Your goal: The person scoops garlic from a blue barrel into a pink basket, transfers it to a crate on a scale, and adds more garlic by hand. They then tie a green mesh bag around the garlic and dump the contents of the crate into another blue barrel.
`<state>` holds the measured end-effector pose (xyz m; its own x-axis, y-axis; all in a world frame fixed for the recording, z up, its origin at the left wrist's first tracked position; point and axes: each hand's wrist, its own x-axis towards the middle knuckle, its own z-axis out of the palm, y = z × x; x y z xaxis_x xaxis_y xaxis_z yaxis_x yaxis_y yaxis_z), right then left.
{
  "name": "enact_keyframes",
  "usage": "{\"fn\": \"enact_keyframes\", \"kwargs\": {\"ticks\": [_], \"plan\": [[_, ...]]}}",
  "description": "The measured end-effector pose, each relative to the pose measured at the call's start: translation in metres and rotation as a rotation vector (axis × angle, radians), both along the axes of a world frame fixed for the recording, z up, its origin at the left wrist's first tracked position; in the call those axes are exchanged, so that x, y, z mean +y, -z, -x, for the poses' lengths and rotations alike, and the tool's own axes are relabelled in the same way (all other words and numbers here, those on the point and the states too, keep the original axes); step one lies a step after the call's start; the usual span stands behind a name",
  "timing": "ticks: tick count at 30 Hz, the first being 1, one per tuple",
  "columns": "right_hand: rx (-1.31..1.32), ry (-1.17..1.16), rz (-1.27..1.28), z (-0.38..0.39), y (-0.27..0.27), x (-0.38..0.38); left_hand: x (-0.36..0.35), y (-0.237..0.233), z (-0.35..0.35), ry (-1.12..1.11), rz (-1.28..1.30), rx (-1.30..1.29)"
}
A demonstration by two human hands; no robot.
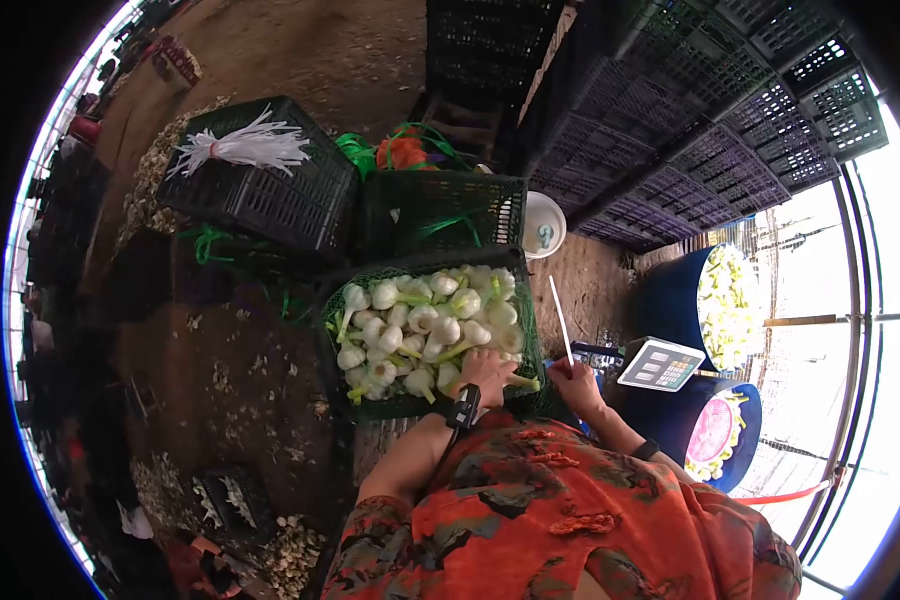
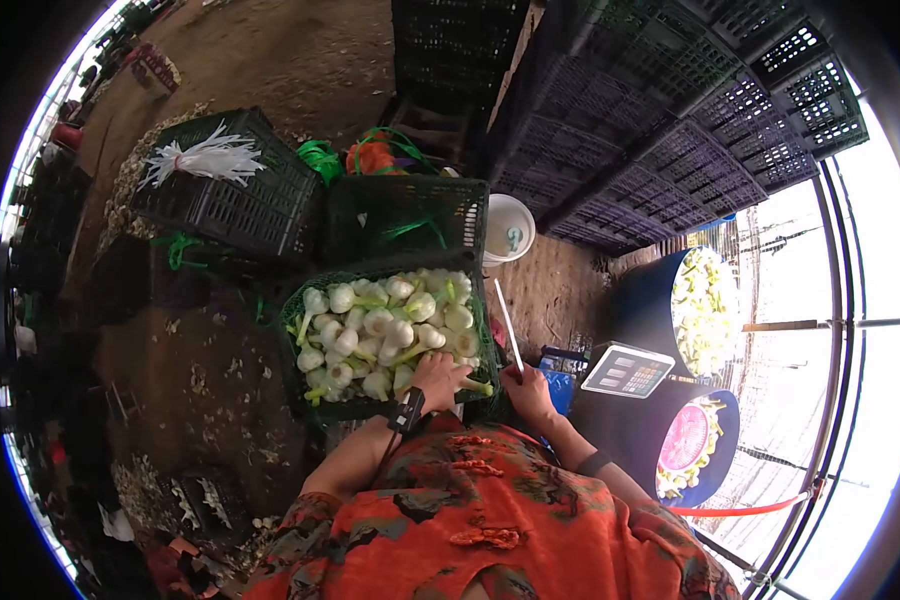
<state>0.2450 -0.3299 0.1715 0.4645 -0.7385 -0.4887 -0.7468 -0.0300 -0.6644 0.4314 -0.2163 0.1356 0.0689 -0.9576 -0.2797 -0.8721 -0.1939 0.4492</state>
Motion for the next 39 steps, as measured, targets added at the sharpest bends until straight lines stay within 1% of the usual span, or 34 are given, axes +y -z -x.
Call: {"fn": "enact_keyframes", "kwargs": {"ticks": [1, 2, 4, 7, 9, 10, 12, 13, 15, 16, 18, 19, 21, 22, 24, 26, 28, 29, 30, 32, 34, 35, 36, 37, 38, 39], "plan": [[-0.006, 0.016, -0.018, 0.001, -0.001, 0.001, -0.001, 0.002, 0.0, 0.074, 0.013, -0.026], [-0.006, 0.014, -0.019, 0.004, 0.002, 0.001, 0.0, 0.005, -0.003, 0.072, 0.012, -0.026], [-0.04, 0.042, -0.015, 0.01, 0.011, -0.001, 0.004, 0.008, -0.019, 0.022, 0.037, 0.224], [-0.045, 0.061, -0.059, 0.015, 0.008, -0.004, 0.022, -0.057, -0.052, -0.136, -0.087, 0.32], [-0.054, 0.07, -0.055, 0.019, 0.009, -0.005, 0.043, -0.09, -0.08, -0.296, -0.188, 0.341], [-0.073, 0.065, -0.047, 0.019, 0.012, -0.006, 0.052, -0.101, -0.094, -0.283, -0.253, 0.227], [-0.057, 0.067, -0.04, 0.02, 0.015, -0.005, 0.055, -0.122, -0.11, -0.235, -0.389, 0.234], [-0.049, 0.052, -0.043, 0.019, 0.014, -0.004, 0.052, -0.119, -0.108, -0.236, -0.389, 0.234], [-0.047, 0.034, -0.045, 0.013, 0.013, -0.004, 0.043, -0.099, -0.103, -0.249, -0.37, 0.548], [-0.047, 0.013, -0.031, 0.011, 0.012, -0.004, 0.038, -0.06, -0.097, -0.23, -0.411, 0.675], [-0.043, -0.006, -0.009, 0.008, 0.012, -0.005, 0.018, -0.028, -0.086, -0.177, -0.561, 0.639], [-0.059, 0.011, -0.005, 0.007, 0.013, -0.004, 0.009, -0.011, -0.084, -0.175, -0.559, 0.642], [-0.062, 0.015, -0.015, 0.005, 0.01, -0.004, 0.0, 0.015, -0.079, 0.075, -0.484, 1.004], [-0.061, 0.014, -0.017, 0.005, 0.009, -0.004, -0.006, 0.021, -0.07, 0.073, -0.485, 1.005], [-0.047, 0.051, -0.071, 0.006, 0.008, -0.005, -0.019, 0.025, -0.051, -0.347, -0.701, 0.936], [-0.028, 0.04, -0.043, 0.009, 0.006, -0.006, -0.024, 0.012, -0.052, -0.336, -0.725, 0.933], [-0.011, 0.022, -0.023, 0.013, 0.008, -0.004, -0.02, 0.01, -0.047, -0.466, -0.477, 0.6], [-0.033, 0.038, -0.029, 0.015, 0.013, -0.003, -0.012, 0.012, -0.042, -0.506, -0.078, 0.403], [-0.056, 0.056, -0.036, 0.016, 0.017, -0.004, -0.006, 0.013, -0.045, -0.506, -0.079, 0.397], [-0.051, 0.069, -0.041, 0.016, 0.022, -0.005, 0.01, -0.01, -0.057, -0.722, 0.311, 0.371], [-0.044, 0.086, -0.048, 0.018, 0.024, -0.003, 0.034, -0.024, -0.069, -0.779, 0.402, 0.178], [-0.048, 0.09, -0.064, 0.016, 0.023, -0.002, 0.047, -0.034, -0.071, -0.723, 0.225, 0.211], [-0.054, 0.088, -0.08, 0.012, 0.022, -0.002, 0.057, -0.024, -0.065, -0.729, 0.226, 0.204], [-0.061, 0.079, -0.083, 0.008, 0.018, -0.001, 0.064, -0.007, -0.056, -0.612, 0.257, 0.263], [-0.016, 0.039, -0.073, 0.003, 0.01, 0.0, 0.064, -0.006, -0.049, -0.495, 0.288, 0.32], [0.03, -0.002, -0.062, -0.002, 0.005, 0.0, 0.062, -0.004, -0.036, -0.602, 0.124, 0.554]]}}
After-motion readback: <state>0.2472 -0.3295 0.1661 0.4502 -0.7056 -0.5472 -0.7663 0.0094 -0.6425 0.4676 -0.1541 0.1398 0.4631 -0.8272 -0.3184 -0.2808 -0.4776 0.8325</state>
